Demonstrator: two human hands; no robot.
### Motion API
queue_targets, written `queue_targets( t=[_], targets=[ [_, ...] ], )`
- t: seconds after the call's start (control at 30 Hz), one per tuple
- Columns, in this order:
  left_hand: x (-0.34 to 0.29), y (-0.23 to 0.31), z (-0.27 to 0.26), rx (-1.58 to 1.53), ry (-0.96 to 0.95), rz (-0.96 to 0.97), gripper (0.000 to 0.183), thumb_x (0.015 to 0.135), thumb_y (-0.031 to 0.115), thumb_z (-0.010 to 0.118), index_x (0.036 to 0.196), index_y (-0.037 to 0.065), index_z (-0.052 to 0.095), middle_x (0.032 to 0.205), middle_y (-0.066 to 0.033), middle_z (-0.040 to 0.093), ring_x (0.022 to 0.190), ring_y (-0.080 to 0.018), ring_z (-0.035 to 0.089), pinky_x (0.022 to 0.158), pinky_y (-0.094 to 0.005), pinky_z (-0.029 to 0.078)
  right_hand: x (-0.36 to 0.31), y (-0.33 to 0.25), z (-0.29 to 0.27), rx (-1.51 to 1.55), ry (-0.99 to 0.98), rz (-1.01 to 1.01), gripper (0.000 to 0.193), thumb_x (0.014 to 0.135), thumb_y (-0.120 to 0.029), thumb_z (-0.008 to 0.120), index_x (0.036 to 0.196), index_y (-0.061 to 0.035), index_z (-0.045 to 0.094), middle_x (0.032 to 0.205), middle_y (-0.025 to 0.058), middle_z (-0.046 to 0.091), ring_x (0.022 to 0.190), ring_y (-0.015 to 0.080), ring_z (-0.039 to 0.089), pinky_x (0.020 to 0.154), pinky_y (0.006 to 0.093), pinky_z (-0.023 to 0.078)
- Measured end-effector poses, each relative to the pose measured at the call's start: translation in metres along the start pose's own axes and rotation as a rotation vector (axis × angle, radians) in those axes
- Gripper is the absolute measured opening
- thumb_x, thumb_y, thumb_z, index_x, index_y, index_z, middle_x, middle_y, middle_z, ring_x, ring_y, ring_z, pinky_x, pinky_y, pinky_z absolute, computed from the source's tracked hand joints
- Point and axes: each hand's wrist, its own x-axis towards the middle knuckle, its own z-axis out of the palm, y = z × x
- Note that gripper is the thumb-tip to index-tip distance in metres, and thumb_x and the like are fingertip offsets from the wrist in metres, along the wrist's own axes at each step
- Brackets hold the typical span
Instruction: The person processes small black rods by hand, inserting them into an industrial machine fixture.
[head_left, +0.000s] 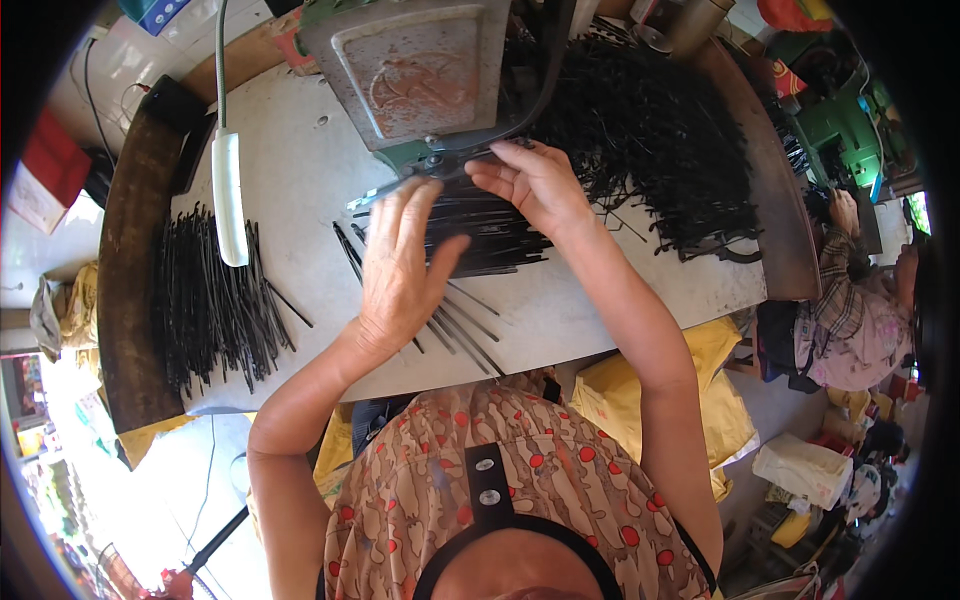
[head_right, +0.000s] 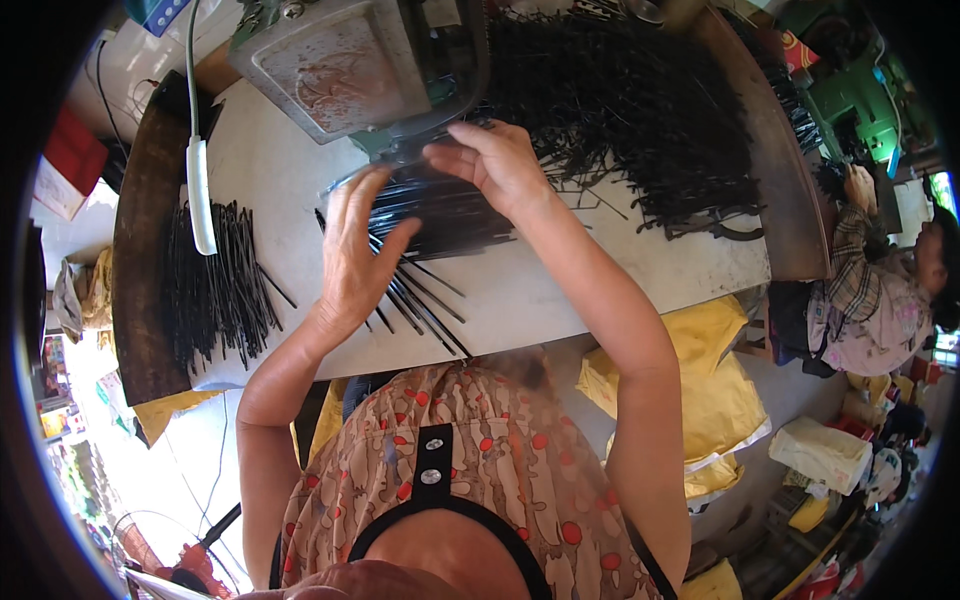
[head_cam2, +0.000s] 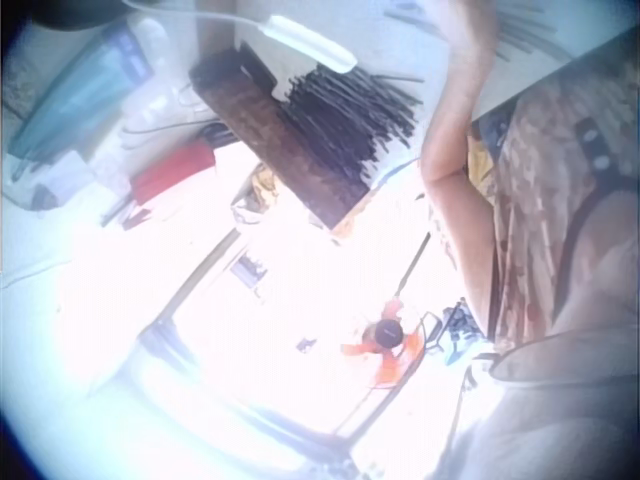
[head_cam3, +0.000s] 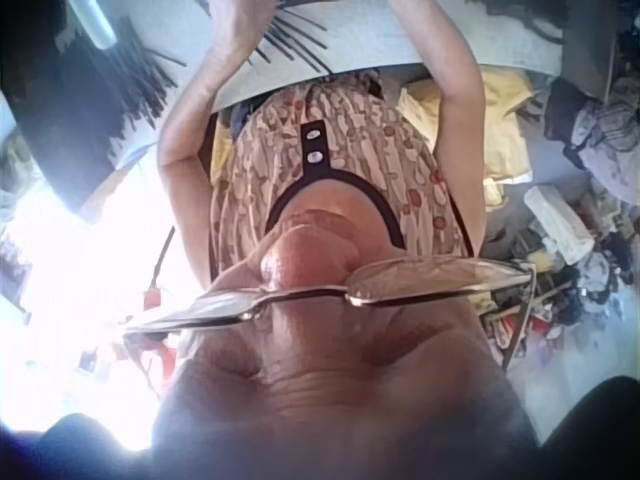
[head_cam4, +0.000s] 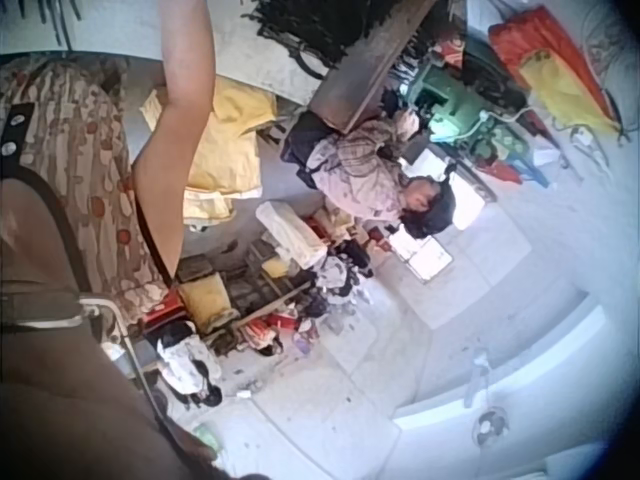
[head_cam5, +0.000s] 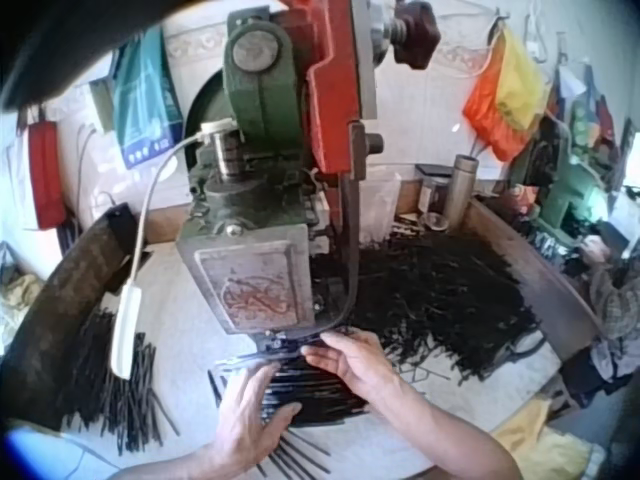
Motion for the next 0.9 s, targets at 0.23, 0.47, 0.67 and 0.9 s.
queue_targets(
  t=[0.23, 0.47, 0.67, 0.9],
  targets=[
    [0.007, -0.042, 0.014, -1.416, -0.246, -1.363, 0.027, 0.083, 0.025, 0.056, 0.088, -0.002, 0.054, 0.072, -0.0102, 0.061, 0.058, -0.0152, 0.056, 0.048, -0.0229, 0.042, 0.007, 0.002, 0.005, 0.045, 0.059, -0.038, 0.017, 0.084, -0.007, 0.050, 0.094, 0.0069, 0.052, 0.091, 0.0192, 0.059, 0.083, 0.0269, 0.061, 0.073, 0.0336, 0.053],
    [0.011, -0.067, 0.036, -1.561, -0.048, -1.330, 0.022, 0.082, 0.018, 0.057, 0.085, -0.003, 0.054, 0.067, -0.0114, 0.061, 0.054, -0.0160, 0.055, 0.048, -0.0242, 0.041, 0.007, 0.003, 0.010, 0.037, 0.102, -0.054, 0.018, 0.085, -0.008, 0.050, 0.094, 0.0069, 0.052, 0.088, 0.0206, 0.059, 0.082, 0.0273, 0.061, 0.074, 0.0347, 0.052],
    [0.012, -0.066, 0.037, -1.565, -0.009, -1.312, 0.020, 0.083, 0.017, 0.056, 0.082, -0.003, 0.055, 0.066, -0.0109, 0.061, 0.052, -0.0160, 0.055, 0.047, -0.0244, 0.040, 0.005, 0.007, 0.012, 0.058, 0.091, -0.075, 0.019, 0.085, -0.009, 0.050, 0.094, 0.0067, 0.052, 0.089, 0.0204, 0.059, 0.084, 0.0277, 0.061, 0.075, 0.0354, 0.052],
    [0.013, -0.062, 0.037, -1.520, 0.019, -1.331, 0.020, 0.083, 0.016, 0.056, 0.081, -0.003, 0.055, 0.066, -0.0109, 0.061, 0.052, -0.0157, 0.055, 0.047, -0.0249, 0.039, 0.004, 0.009, 0.013, 0.092, 0.121, -0.075, 0.019, 0.086, -0.010, 0.049, 0.094, 0.0064, 0.051, 0.091, 0.0202, 0.058, 0.087, 0.0287, 0.060, 0.078, 0.0363, 0.052]
  ],
)
